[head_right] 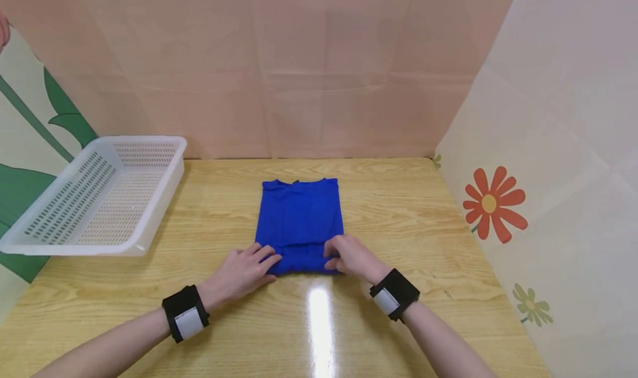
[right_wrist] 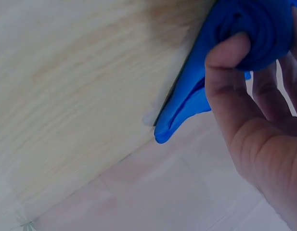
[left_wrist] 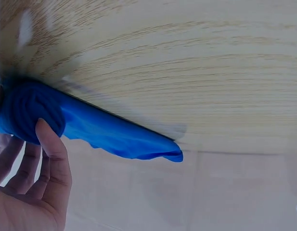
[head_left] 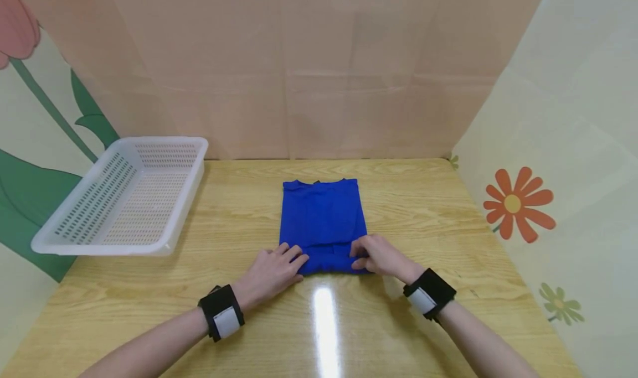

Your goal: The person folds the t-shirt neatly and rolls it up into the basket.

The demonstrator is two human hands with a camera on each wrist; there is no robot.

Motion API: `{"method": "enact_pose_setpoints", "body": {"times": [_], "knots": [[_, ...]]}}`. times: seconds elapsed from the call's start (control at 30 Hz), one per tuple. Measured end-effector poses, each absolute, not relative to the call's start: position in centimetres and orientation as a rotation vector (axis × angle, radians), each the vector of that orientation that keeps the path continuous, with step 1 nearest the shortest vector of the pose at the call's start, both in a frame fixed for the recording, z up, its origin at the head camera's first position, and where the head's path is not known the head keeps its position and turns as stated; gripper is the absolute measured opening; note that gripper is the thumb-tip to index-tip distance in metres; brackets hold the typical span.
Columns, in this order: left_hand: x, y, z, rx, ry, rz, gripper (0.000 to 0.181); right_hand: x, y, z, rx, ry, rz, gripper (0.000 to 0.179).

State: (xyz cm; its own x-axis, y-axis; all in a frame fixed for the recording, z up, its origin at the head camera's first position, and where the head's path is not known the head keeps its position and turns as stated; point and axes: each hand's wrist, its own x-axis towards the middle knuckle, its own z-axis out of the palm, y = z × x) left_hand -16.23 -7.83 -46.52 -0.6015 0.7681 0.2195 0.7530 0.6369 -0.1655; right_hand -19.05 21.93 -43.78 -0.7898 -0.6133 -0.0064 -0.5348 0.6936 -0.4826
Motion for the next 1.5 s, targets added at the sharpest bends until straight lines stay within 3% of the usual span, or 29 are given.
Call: {"method": "enact_pose_setpoints", "body": {"times": [0.67,1.1,1.33,1.5], "knots": [[-16.5,-6.9,-46.6,-1.194,-2.615,0.073,0.026,-22.9,22.4,-43.6,-0.792,2.416,-0.728,0.01],[-18.2,-6.8,-46.1,-1.165,-2.795,-0.208,0.025,-20.9,23.5,-44.2,-0.779,2.548,-0.764,0.022],[-19.1,-6.9,-45.6,-1.166,-2.871,-0.392,0.025,-19.7,23.7,-44.6,-0.915,2.681,-0.724,0.039],[-19.8,-6.8,-45.3,-1.172,-2.948,-0.503,0.026,-19.2,23.1,-44.9,-0.982,2.818,-0.713,0.037]]}}
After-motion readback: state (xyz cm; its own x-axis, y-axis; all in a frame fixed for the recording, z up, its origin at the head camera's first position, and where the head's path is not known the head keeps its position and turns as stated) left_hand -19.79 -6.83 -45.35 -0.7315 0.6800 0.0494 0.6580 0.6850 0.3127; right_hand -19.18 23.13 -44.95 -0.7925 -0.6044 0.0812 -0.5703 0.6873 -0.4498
